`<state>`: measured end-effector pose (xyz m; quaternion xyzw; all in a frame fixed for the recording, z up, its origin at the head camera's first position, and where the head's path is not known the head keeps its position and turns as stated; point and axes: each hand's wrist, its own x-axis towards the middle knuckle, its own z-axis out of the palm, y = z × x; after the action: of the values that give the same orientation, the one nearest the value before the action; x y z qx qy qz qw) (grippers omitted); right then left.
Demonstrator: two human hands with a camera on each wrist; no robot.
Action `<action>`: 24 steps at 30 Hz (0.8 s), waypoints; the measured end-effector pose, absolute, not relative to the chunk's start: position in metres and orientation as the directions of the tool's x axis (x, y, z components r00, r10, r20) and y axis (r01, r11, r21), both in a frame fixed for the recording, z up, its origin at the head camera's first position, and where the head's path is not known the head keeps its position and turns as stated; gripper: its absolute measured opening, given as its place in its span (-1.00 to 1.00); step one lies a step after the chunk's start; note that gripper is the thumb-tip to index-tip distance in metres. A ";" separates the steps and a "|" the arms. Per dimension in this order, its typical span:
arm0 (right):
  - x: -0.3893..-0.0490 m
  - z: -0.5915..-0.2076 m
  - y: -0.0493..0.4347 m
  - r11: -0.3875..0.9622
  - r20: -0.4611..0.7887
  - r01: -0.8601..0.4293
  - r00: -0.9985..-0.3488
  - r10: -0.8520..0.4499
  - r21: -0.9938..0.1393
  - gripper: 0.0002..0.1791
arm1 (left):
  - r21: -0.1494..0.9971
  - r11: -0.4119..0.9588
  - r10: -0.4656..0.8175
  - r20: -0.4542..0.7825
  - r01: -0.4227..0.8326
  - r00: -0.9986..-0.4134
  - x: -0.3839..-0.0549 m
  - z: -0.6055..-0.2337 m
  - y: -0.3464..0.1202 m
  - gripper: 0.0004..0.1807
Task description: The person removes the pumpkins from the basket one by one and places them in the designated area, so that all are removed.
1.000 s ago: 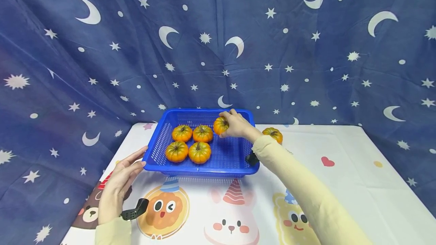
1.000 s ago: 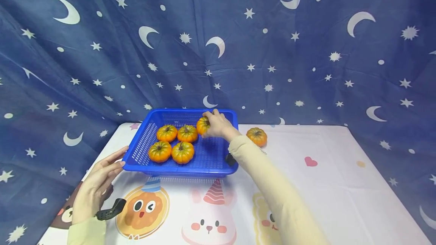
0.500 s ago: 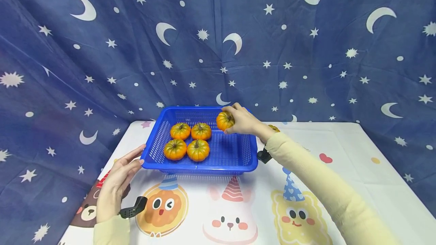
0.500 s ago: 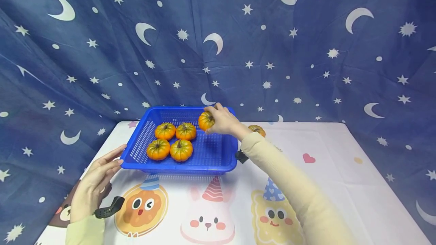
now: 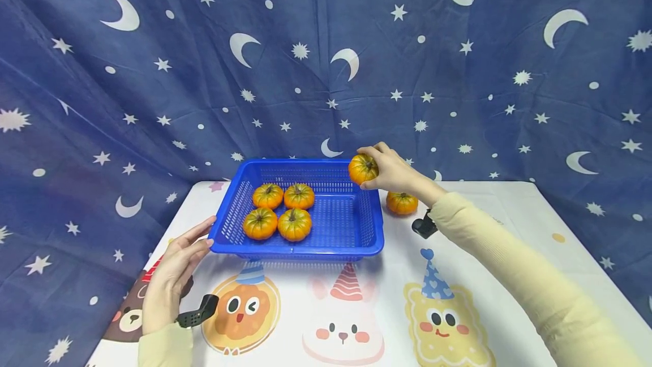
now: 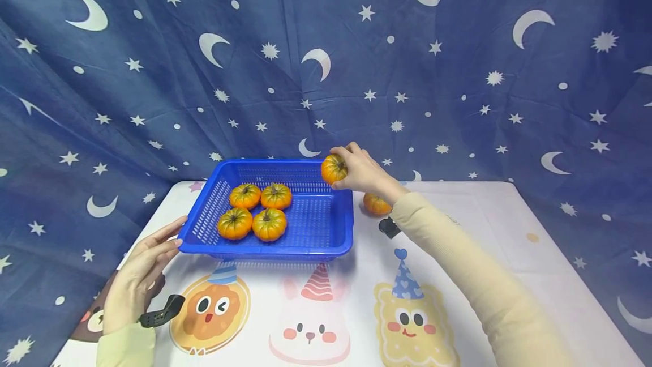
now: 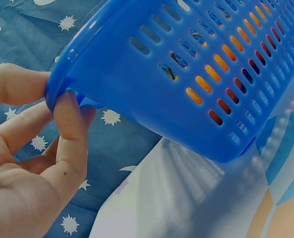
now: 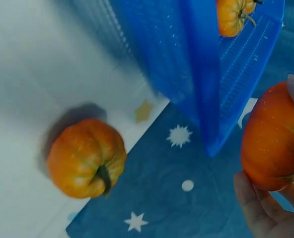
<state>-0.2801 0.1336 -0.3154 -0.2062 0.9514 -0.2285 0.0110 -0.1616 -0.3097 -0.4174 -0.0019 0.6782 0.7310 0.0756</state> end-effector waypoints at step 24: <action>-0.272 -0.326 0.204 0.860 0.069 -0.299 -0.952 -0.298 -0.414 -0.11 | 0.991 -0.046 0.120 -0.123 -0.129 -0.985 -0.162 -0.417 -0.311 -0.34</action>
<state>-0.2723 0.2042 -0.3258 -0.1547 0.9643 -0.2150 -0.0012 -0.1623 -0.3107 -0.4167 -0.0031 0.6852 0.7232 0.0862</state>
